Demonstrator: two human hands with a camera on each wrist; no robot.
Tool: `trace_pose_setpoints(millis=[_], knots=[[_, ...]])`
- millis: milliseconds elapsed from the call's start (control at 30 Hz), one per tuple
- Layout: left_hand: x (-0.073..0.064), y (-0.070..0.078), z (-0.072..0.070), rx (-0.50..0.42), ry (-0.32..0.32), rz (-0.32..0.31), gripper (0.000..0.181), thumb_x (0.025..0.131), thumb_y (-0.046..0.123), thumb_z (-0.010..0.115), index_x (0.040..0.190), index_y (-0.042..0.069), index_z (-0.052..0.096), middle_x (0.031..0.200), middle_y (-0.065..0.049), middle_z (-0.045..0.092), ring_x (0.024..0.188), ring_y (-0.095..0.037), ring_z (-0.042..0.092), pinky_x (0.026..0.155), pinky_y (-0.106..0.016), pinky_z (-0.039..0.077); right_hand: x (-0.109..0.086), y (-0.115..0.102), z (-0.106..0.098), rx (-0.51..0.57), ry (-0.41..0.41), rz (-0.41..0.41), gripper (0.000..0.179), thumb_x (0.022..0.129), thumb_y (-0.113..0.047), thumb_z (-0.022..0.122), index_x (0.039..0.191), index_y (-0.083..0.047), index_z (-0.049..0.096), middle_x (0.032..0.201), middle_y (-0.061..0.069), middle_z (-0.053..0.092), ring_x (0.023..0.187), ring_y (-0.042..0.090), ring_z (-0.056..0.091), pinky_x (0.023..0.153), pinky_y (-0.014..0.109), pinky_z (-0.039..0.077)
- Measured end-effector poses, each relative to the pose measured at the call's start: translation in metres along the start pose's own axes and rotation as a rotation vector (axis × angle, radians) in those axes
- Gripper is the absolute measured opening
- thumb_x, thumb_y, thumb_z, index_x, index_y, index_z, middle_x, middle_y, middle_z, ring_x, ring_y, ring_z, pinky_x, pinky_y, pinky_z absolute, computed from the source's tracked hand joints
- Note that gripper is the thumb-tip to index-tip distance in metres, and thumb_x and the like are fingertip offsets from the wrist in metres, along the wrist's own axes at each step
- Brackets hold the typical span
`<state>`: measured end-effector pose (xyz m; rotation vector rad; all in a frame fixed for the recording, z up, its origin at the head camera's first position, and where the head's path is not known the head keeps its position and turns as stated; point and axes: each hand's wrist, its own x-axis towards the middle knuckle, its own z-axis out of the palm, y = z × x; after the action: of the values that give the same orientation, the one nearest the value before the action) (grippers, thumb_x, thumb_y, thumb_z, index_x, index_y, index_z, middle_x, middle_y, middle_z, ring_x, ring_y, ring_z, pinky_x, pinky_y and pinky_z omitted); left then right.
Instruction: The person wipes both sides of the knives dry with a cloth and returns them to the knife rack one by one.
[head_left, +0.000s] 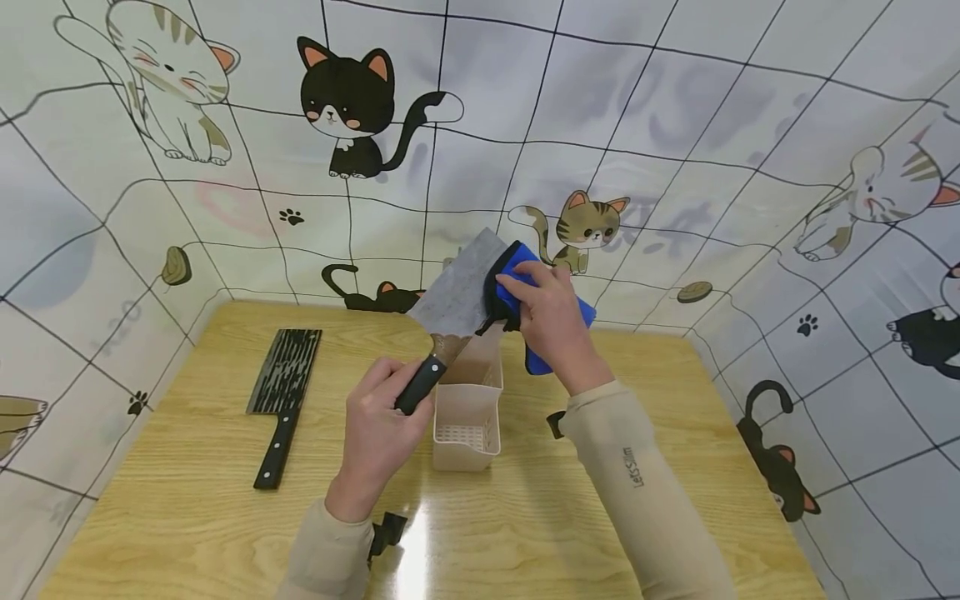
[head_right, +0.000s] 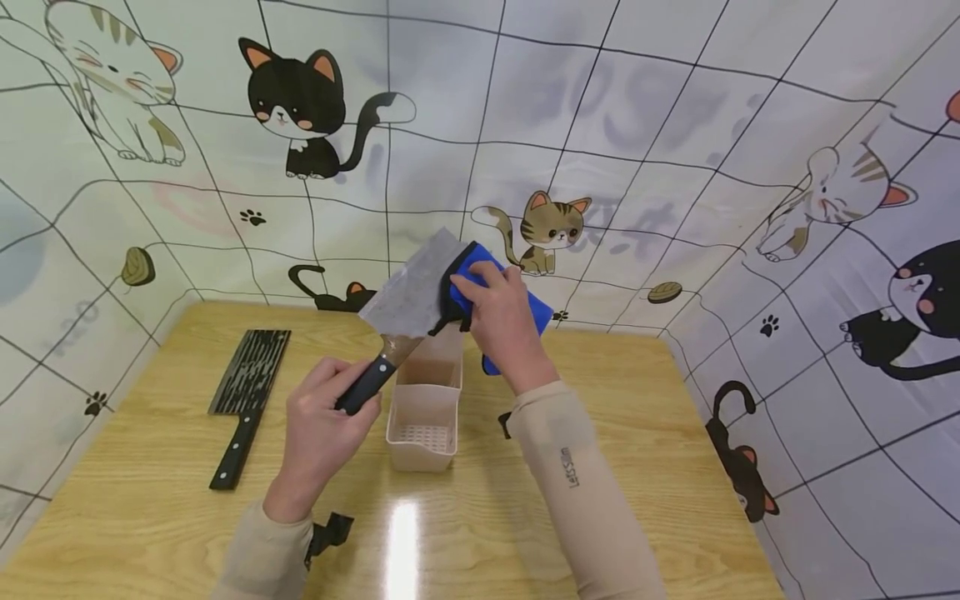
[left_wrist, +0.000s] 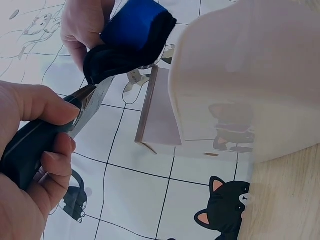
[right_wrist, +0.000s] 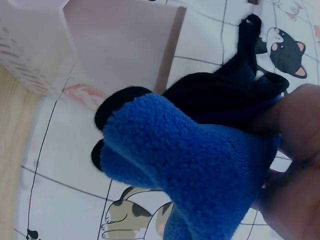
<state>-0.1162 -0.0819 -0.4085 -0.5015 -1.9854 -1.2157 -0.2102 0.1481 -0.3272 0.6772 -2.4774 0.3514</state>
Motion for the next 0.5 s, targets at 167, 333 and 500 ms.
trace_pose_setpoints(millis=[167, 333, 500], knots=[[-0.001, -0.001, 0.001, 0.004, 0.021, 0.014, 0.031, 0.074, -0.012, 0.072, 0.102, -0.003, 0.080, 0.081, -0.008, 0.059, 0.062, -0.016, 0.052, 0.053, -0.025, 0.042, 0.002, -0.012, -0.006, 0.031, -0.113, -0.008, 0.045, 0.095, 0.010, 0.053, 0.129, -0.011, 0.074, 0.131, 0.015, 0.063, 0.109, 0.040, 0.054, 0.098, 0.049, 0.046], [-0.001, 0.000, 0.002, 0.006, 0.041, 0.035, 0.033, 0.073, -0.013, 0.071, 0.102, 0.000, 0.080, 0.080, -0.008, 0.059, 0.061, -0.016, 0.052, 0.052, -0.025, 0.041, 0.003, -0.026, -0.008, 0.064, -0.138, -0.066, 0.045, 0.095, 0.011, 0.051, 0.127, -0.010, 0.074, 0.129, 0.015, 0.065, 0.110, 0.040, 0.055, 0.099, 0.049, 0.045], [-0.001, 0.001, 0.002, 0.019, 0.039, 0.046, 0.032, 0.072, -0.013, 0.072, 0.101, -0.001, 0.080, 0.080, -0.008, 0.059, 0.061, -0.016, 0.053, 0.052, -0.025, 0.042, 0.005, -0.041, -0.009, 0.076, -0.132, -0.138, 0.042, 0.095, 0.011, 0.054, 0.123, -0.010, 0.077, 0.126, 0.013, 0.068, 0.107, 0.037, 0.055, 0.097, 0.049, 0.046]])
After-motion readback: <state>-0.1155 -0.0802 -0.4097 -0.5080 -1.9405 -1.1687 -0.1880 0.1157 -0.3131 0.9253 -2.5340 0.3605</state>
